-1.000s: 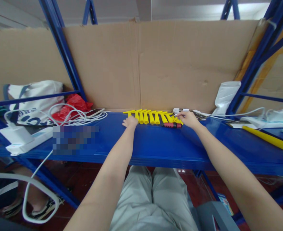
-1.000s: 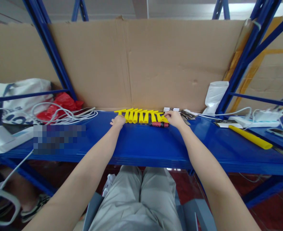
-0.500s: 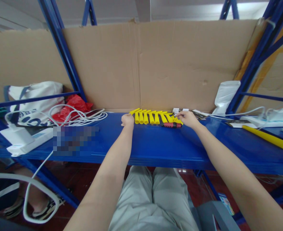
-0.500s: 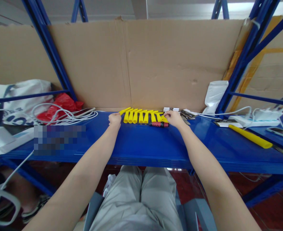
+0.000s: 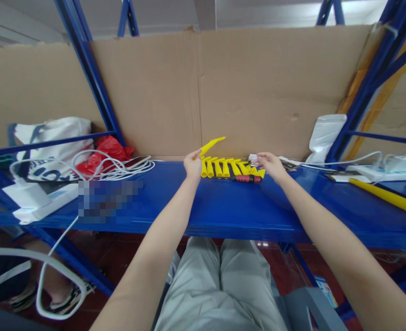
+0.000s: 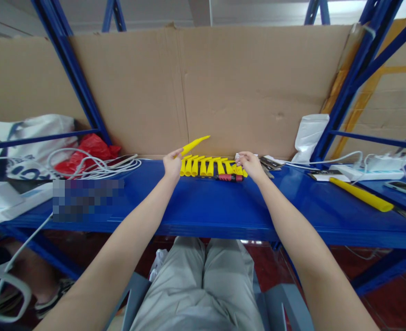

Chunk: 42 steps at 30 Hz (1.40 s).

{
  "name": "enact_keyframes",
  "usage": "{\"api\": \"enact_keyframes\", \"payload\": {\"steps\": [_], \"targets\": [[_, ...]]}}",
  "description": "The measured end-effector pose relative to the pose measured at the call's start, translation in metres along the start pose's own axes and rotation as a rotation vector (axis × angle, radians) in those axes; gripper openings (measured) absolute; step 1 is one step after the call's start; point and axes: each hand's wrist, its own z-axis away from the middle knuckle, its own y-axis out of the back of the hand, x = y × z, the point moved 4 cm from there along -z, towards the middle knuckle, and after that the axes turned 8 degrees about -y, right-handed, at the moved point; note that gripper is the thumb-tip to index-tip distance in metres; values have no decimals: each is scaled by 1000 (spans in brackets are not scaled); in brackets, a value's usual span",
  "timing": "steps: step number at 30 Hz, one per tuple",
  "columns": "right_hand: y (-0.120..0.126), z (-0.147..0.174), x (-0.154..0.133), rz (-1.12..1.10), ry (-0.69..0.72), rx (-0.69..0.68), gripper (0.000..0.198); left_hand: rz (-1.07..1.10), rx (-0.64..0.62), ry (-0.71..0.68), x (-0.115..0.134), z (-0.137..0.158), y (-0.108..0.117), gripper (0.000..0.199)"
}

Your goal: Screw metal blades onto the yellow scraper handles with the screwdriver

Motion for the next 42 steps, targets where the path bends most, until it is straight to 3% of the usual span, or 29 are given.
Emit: {"api": "enact_keyframes", "payload": {"steps": [6,13,18,22,27,35,42], "targets": [[2,1,0,-255,-156,10,18,162,-171,-141,18,14,-18,30],[6,-3,7,-226,-173,70,22,250,-527,-266,36,37,-39,26],[6,-3,11,-256,-242,86,17,238,-637,-282,38,47,-46,34],[7,-3,13,-289,-232,109,22,85,-662,-377,41,56,-45,47],[-3,0,9,-259,-205,20,18,-139,-701,-487,48,70,-46,41],[-36,23,-13,-120,-124,-183,25,-337,-678,-513,50,68,-45,32],[-47,33,-19,-73,-33,-345,27,-429,-639,-427,48,64,-42,26]]}}
